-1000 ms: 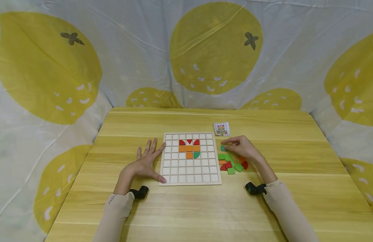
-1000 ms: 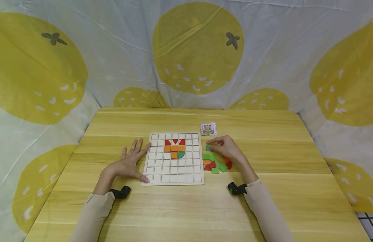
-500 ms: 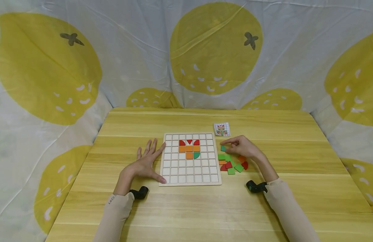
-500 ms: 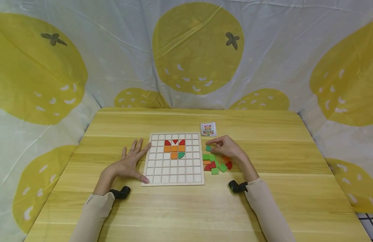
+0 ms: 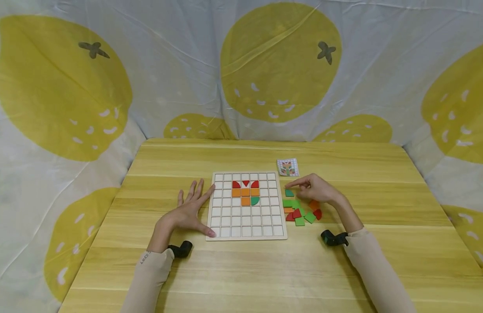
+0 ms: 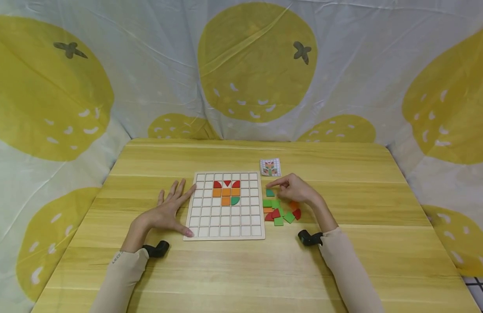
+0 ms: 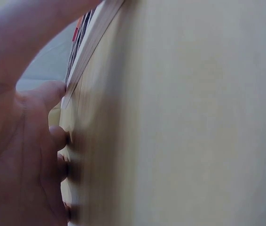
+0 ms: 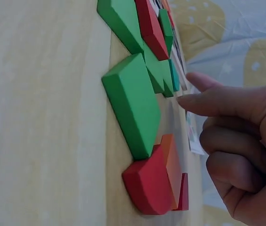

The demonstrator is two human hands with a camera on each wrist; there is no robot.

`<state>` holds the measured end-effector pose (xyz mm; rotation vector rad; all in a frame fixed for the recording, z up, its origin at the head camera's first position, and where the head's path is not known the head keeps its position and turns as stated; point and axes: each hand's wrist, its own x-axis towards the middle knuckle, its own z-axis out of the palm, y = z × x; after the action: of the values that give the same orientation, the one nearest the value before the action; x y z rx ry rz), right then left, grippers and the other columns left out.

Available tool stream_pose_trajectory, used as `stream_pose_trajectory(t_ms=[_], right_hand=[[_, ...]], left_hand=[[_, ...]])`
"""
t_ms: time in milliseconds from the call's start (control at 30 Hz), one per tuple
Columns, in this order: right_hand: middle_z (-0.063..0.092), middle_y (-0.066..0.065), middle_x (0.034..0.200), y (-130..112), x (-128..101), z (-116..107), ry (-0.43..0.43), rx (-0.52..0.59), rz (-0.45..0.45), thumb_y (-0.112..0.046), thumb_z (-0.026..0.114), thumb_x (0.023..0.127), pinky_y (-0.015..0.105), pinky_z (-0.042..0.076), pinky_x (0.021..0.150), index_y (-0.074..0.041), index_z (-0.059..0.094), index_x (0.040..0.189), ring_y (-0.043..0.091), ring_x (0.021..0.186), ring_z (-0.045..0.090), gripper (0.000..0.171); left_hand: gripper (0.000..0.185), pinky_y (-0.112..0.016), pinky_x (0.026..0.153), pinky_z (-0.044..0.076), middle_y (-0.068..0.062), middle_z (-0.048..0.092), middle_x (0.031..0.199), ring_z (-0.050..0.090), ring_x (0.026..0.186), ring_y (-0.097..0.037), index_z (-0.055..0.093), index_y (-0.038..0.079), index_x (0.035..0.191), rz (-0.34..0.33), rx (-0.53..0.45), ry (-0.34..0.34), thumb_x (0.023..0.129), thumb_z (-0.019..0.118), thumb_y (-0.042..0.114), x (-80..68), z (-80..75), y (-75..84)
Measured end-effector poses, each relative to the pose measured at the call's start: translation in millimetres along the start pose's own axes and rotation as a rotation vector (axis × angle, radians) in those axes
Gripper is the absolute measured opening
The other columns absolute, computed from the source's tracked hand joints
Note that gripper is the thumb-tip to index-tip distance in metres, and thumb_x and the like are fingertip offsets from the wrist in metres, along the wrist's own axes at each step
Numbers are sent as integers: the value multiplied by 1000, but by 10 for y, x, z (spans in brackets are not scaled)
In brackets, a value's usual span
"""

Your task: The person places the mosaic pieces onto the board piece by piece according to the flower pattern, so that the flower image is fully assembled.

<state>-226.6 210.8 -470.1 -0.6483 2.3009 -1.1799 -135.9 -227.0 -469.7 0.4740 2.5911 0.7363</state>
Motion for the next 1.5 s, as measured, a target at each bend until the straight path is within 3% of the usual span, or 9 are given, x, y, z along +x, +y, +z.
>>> stream_pose_trajectory(t_ms=[433, 667, 767, 967, 1233, 1333, 1500], right_hand=[[27, -6, 59, -7, 105, 15, -86, 24, -8, -2, 72, 94, 19, 29, 54, -4, 73, 127, 6, 53, 25, 33], [27, -6, 60, 12, 90, -29, -143, 25, 19, 6, 61, 96, 20, 27, 54, -4, 74, 127, 7, 53, 24, 35], [27, -6, 59, 20, 77, -56, -129, 24, 26, 8, 58, 93, 21, 25, 52, -3, 74, 125, 7, 52, 23, 38], [32, -5, 57, 47, 69, -62, -65, 12, 18, -2, 76, 91, 20, 26, 52, 1, 76, 117, 5, 52, 26, 26], [45, -4, 62, 10, 88, 8, 30, -96, 62, -14, 84, 87, 21, 30, 53, -6, 79, 98, 7, 56, 35, 15], [40, -4, 60, -12, 90, 16, 31, -90, 65, -13, 84, 86, 21, 29, 53, -7, 80, 103, 8, 55, 33, 19], [28, -5, 61, -7, 100, 15, -42, -3, 14, -5, 79, 89, 21, 28, 55, -2, 77, 117, 8, 56, 28, 28]], left_hand=[[144, -76, 117, -19, -25, -22, 170, -24, 157, -47, 5, 16, 168, -1, 14, -3, 63, 96, 54, -2, -11, 13], [144, -77, 117, -18, -26, -22, 170, -24, 156, -49, 5, 15, 168, 2, 14, 0, 64, 96, 54, 1, -1, 7], [144, -76, 117, -19, -26, -22, 169, -24, 156, -49, 5, 15, 168, 4, 11, 1, 63, 96, 53, 2, -3, 7], [144, -76, 117, -19, -25, -23, 170, -25, 156, -47, 5, 16, 168, 1, 26, 1, 63, 95, 55, 8, 4, -7], [145, -75, 117, -19, -23, -23, 171, -25, 157, -46, 4, 18, 168, -1, 30, -3, 63, 95, 57, 10, 5, -16], [145, -76, 117, -19, -23, -23, 171, -24, 157, -47, 5, 17, 168, 2, 27, 1, 62, 96, 56, 7, 6, -17], [145, -76, 117, -19, -24, -22, 170, -24, 157, -47, 5, 17, 168, 5, 23, 2, 62, 96, 56, 7, 4, -17]])
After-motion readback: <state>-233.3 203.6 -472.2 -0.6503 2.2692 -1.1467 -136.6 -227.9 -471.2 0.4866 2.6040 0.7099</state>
